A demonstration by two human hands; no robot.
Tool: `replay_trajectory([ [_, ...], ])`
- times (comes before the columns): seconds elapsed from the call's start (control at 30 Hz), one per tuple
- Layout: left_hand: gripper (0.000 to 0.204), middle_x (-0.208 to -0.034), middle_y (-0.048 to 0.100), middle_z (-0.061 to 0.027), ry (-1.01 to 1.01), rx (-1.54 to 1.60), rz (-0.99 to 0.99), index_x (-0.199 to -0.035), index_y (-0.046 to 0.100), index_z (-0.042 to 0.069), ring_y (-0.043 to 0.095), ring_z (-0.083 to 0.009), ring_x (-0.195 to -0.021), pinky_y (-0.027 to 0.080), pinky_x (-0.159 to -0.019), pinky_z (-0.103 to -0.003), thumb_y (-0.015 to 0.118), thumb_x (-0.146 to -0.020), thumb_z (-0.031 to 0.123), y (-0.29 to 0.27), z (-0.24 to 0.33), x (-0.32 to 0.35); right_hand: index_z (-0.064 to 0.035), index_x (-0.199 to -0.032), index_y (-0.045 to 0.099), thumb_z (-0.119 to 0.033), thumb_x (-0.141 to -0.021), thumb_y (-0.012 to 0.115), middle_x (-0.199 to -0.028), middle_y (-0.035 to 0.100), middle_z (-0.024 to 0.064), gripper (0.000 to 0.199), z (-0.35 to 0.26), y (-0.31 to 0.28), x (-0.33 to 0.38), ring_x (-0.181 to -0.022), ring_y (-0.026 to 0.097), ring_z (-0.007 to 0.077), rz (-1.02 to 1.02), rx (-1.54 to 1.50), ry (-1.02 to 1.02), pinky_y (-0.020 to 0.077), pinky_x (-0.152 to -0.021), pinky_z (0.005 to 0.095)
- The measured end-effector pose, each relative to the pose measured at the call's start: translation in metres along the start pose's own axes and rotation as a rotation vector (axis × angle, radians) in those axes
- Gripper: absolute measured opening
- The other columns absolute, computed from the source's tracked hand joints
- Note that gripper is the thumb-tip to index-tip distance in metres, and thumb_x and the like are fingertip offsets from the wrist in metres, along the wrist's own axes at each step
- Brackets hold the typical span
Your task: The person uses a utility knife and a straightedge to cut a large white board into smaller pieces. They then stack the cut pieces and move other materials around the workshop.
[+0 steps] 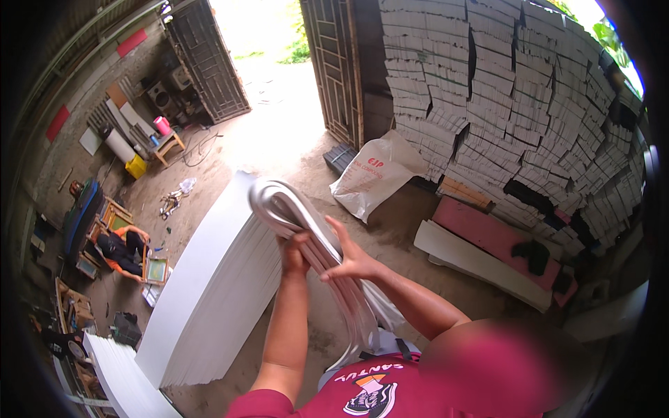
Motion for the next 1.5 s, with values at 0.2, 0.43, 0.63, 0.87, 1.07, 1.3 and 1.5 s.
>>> replay_trajectory([
  [0.2, 0.064, -0.116, 0.065, -0.0105, 0.040, 0.034, 0.019, -0.133, 0.057, 0.000, 0.068, -0.0229, -0.102, 0.059, -0.090, -0.038, 0.080, -0.075, 0.012, 0.046, -0.081, -0.082, -0.0052, -0.163, 0.031, -0.025, -0.061, 0.095, -0.150, 0.051, 0.0204, 0.122, 0.047, -0.102, -0.008, -0.141, 0.050, 0.0302, 0.072, -0.088, 0.104, 0.0378, -0.119, 0.0397],
  [0.43, 0.091, -0.129, 0.061, -0.0095, 0.377, -0.366, 0.163, -0.145, 0.050, 0.000, 0.060, -0.0261, -0.119, 0.047, -0.106, -0.040, 0.095, -0.076, 0.038, 0.086, -0.115, -0.145, -0.0048, -0.153, 0.047, -0.020, -0.058, 0.090, -0.133, 0.066, 0.0150, 0.106, 0.112, -0.181, -0.044, -0.123, 0.063, 0.0250, 0.228, -0.074, 0.204, 0.0478, -0.109, 0.0375],
  [0.63, 0.098, -0.150, 0.047, -0.0126, 0.471, -0.608, 0.265, -0.154, 0.040, 0.000, 0.047, -0.0257, -0.138, 0.038, -0.116, -0.045, 0.082, -0.089, 0.060, 0.045, -0.210, -0.223, -0.0059, -0.150, 0.052, -0.023, -0.060, 0.092, -0.131, 0.069, 0.0156, 0.099, 0.134, -0.254, -0.121, -0.120, 0.065, 0.0232, 0.352, 0.038, 0.132, 0.0502, -0.107, 0.0382],
  [0.87, 0.070, -0.143, 0.056, -0.0121, -0.277, -0.226, -0.351, -0.153, 0.040, -0.002, 0.053, -0.0207, -0.132, 0.044, -0.111, -0.036, 0.063, -0.108, 0.047, 0.109, -0.337, -0.348, -0.0050, -0.156, 0.042, -0.016, -0.055, 0.097, -0.135, 0.064, 0.0147, 0.115, 0.162, -0.386, -0.169, -0.126, 0.064, 0.0278, 0.526, 0.068, 0.295, 0.0511, -0.109, 0.0411],
  [1.07, 0.090, -0.168, 0.024, -0.0224, -0.202, -0.487, -0.538, -0.165, 0.024, 0.002, 0.014, -0.0333, -0.157, 0.011, -0.125, -0.051, 0.045, -0.106, 0.066, 0.167, -0.389, -0.429, -0.0065, -0.158, 0.038, -0.004, -0.057, 0.093, -0.140, 0.060, 0.0113, 0.115, 0.178, -0.468, -0.202, -0.129, 0.061, 0.0255, 0.609, -0.213, 0.285, 0.0502, -0.110, 0.0420],
  [1.3, 0.102, -0.173, 0.021, -0.0274, -0.268, -0.691, -0.747, -0.168, 0.018, 0.002, 0.012, -0.0410, -0.163, 0.006, -0.129, -0.053, 0.041, -0.102, 0.077, 0.197, -0.506, -0.519, -0.0058, -0.151, 0.046, -0.013, -0.061, 0.096, -0.137, 0.063, 0.0109, 0.102, 0.252, -0.588, -0.205, -0.126, 0.062, 0.0233, 0.823, -0.022, 0.263, 0.0516, -0.107, 0.0426],
  [1.5, 0.093, -0.162, 0.043, -0.0210, -0.284, -0.214, -0.206, -0.165, 0.028, 0.001, 0.037, -0.0326, -0.152, 0.023, -0.127, -0.046, 0.045, -0.105, 0.071, 0.144, -0.619, -0.566, -0.0046, -0.151, 0.046, -0.014, -0.068, 0.089, -0.134, 0.066, 0.0192, 0.093, 0.321, -0.712, -0.229, -0.125, 0.066, 0.0314, 0.697, 0.427, 0.278, 0.0517, -0.106, 0.0442],
])
Point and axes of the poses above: each hand's wrist, its own x-axis away from the middle knuckle, its own y-axis out of the palm, z = x × y, the point moved 7 cm from there along -x, towards the middle knuckle
